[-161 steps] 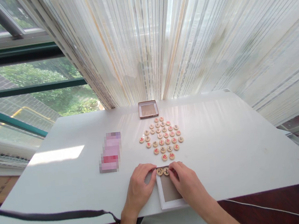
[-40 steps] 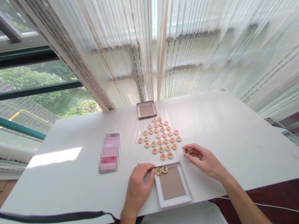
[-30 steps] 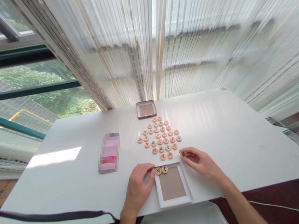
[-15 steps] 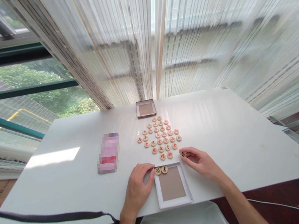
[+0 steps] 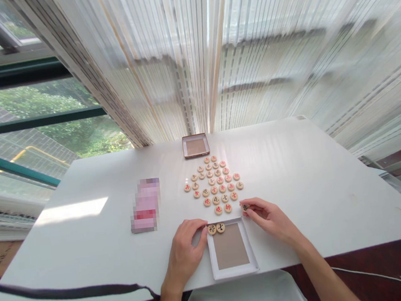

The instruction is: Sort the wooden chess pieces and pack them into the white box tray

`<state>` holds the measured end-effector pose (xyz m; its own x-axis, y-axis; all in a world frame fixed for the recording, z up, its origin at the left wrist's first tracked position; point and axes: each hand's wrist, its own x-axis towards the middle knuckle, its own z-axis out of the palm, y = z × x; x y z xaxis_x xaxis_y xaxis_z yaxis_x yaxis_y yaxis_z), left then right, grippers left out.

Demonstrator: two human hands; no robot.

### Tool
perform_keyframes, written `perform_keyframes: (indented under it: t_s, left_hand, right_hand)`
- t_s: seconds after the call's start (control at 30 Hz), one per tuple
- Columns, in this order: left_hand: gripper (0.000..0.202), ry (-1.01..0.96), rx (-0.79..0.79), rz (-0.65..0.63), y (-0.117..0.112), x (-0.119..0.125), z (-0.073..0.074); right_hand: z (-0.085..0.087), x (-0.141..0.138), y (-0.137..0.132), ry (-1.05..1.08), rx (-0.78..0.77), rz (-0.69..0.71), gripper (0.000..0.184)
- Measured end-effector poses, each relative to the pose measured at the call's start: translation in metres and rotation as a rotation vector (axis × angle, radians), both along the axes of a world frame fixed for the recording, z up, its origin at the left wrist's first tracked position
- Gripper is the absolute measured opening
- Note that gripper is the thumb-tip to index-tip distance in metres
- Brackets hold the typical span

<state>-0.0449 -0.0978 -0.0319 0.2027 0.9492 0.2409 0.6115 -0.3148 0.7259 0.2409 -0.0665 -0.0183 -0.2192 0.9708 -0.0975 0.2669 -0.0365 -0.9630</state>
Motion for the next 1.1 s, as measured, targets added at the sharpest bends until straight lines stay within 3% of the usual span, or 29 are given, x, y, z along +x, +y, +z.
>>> perform_keyframes:
  t_s: [0.37, 0.5, 0.63, 0.87, 1.0, 1.1]
  left_hand:
    - [0.018, -0.075, 0.013, 0.015, -0.003, -0.001, 0.005]
    - [0.018, -0.116, 0.023, -0.007, -0.005, 0.006, 0.014]
    - [0.023, -0.173, -0.034, -0.065, -0.009, 0.019, 0.022]
    - [0.023, -0.213, -0.045, -0.064, -0.010, 0.032, 0.021]
    - [0.022, -0.242, -0.066, -0.074, -0.010, 0.029, 0.020]
    - [0.023, -0.340, -0.136, -0.026, -0.010, 0.026, 0.016]
  right_hand:
    - [0.028, -0.020, -0.012, 0.037, 0.129, 0.045, 0.023]
    - [0.035, -0.036, -0.019, 0.107, 0.063, 0.062, 0.024]
    - [0.036, -0.053, -0.024, 0.203, -0.025, 0.079, 0.019]
    - [0.028, -0.070, -0.031, 0.270, -0.076, 0.010, 0.022]
    - [0.028, -0.070, -0.034, 0.194, -0.057, -0.013, 0.024]
    - [0.026, -0.062, -0.035, 0.018, 0.057, -0.068, 0.024]
